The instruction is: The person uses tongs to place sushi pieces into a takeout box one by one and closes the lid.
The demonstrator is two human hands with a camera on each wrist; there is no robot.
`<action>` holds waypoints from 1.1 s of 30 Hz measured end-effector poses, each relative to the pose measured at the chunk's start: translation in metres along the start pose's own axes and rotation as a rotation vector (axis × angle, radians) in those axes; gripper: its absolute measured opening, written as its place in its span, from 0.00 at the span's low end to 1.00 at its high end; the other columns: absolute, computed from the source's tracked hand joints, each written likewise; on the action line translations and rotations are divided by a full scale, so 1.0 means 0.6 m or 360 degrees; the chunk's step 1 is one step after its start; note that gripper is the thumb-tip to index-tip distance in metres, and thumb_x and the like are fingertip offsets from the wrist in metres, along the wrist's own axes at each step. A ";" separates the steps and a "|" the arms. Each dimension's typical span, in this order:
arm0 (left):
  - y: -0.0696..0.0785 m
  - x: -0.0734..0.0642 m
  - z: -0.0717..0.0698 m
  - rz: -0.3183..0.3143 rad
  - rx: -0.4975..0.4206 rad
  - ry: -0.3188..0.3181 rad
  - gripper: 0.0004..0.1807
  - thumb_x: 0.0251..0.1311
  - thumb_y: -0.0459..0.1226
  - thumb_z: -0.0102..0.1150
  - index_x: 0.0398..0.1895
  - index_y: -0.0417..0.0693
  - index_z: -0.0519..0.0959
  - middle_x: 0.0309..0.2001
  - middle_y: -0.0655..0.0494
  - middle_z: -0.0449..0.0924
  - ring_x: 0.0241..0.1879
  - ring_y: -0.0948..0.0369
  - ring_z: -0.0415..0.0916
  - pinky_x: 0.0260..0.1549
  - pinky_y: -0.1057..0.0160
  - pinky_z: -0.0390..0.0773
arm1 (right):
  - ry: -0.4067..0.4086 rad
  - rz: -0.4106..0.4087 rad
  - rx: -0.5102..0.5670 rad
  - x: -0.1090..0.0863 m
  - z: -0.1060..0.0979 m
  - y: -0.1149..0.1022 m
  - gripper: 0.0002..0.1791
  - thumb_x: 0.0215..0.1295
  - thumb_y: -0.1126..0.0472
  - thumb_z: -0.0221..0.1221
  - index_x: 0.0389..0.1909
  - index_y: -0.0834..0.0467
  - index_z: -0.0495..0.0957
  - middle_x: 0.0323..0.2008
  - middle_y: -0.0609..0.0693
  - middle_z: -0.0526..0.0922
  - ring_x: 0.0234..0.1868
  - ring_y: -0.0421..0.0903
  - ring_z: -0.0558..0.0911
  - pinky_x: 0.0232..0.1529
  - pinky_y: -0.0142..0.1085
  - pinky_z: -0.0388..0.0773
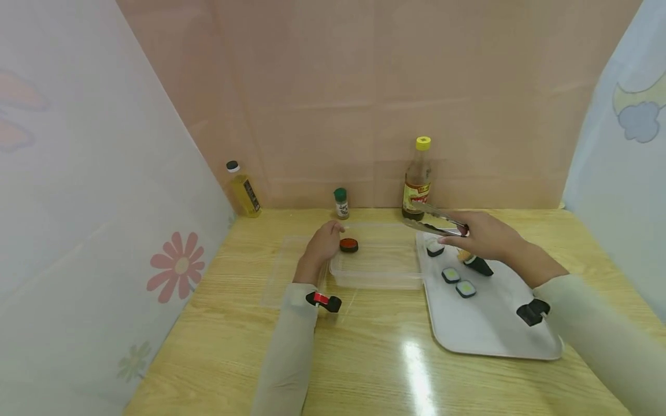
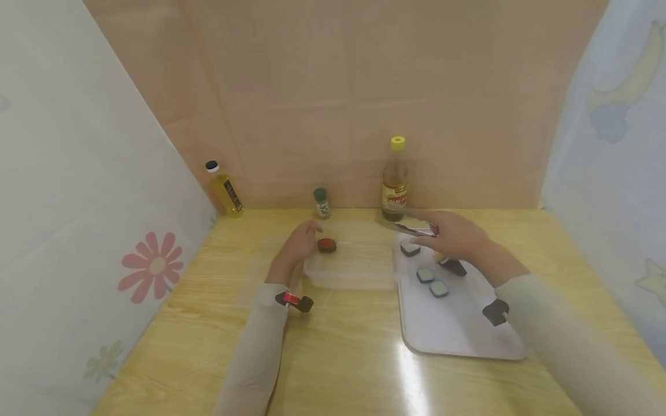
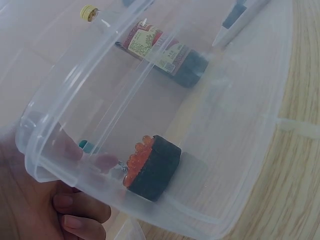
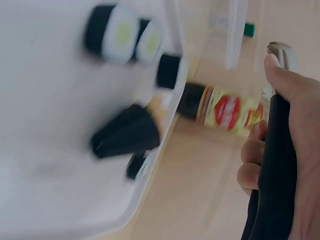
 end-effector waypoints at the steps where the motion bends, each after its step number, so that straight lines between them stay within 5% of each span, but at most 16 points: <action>1: 0.000 0.000 0.000 0.0002 0.0003 -0.0001 0.29 0.87 0.49 0.27 0.63 0.44 0.78 0.69 0.47 0.79 0.71 0.46 0.74 0.71 0.44 0.73 | 0.0006 0.0010 -0.0002 -0.004 -0.002 0.012 0.46 0.71 0.30 0.61 0.79 0.55 0.67 0.31 0.49 0.72 0.27 0.43 0.69 0.28 0.38 0.65; 13: 0.001 0.001 -0.008 0.0014 0.0028 0.0038 0.27 0.88 0.48 0.28 0.62 0.46 0.79 0.69 0.46 0.78 0.72 0.45 0.73 0.72 0.43 0.72 | -0.0065 0.0186 -0.0029 -0.045 0.012 0.138 0.45 0.75 0.36 0.60 0.79 0.64 0.65 0.27 0.50 0.68 0.26 0.45 0.65 0.29 0.39 0.62; 17: 0.000 -0.001 -0.003 -0.0004 -0.0012 0.0005 0.28 0.88 0.49 0.27 0.63 0.45 0.78 0.70 0.46 0.77 0.73 0.45 0.72 0.72 0.42 0.71 | -0.0034 0.0164 -0.0085 -0.061 0.017 0.164 0.39 0.76 0.42 0.61 0.75 0.66 0.70 0.45 0.71 0.85 0.39 0.60 0.84 0.38 0.50 0.79; 20: 0.002 -0.001 -0.001 -0.0003 -0.0008 -0.0008 0.28 0.88 0.50 0.28 0.64 0.46 0.78 0.70 0.47 0.77 0.73 0.46 0.72 0.73 0.43 0.71 | -0.0018 0.0158 -0.0123 -0.069 0.017 0.181 0.38 0.75 0.45 0.63 0.73 0.67 0.71 0.60 0.74 0.82 0.48 0.61 0.86 0.46 0.56 0.81; 24: 0.004 -0.002 -0.002 0.0003 0.0006 -0.0004 0.28 0.87 0.50 0.29 0.64 0.47 0.78 0.70 0.47 0.78 0.72 0.46 0.74 0.72 0.44 0.72 | -0.0045 0.0181 -0.0131 -0.076 0.020 0.201 0.40 0.73 0.45 0.66 0.73 0.70 0.71 0.57 0.75 0.83 0.42 0.55 0.83 0.44 0.54 0.80; 33: 0.000 0.000 -0.001 -0.0024 0.0035 0.0006 0.28 0.88 0.50 0.28 0.64 0.47 0.78 0.70 0.47 0.78 0.72 0.47 0.73 0.73 0.44 0.72 | -0.0095 0.0232 -0.0073 -0.085 0.024 0.219 0.47 0.69 0.43 0.69 0.73 0.74 0.67 0.62 0.81 0.76 0.55 0.71 0.83 0.52 0.65 0.79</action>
Point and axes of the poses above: each hand's wrist, its own x-axis towards the middle knuckle, its own z-axis out of the palm, y = z × x, the point moved 9 cm from there along x, towards the middle knuckle
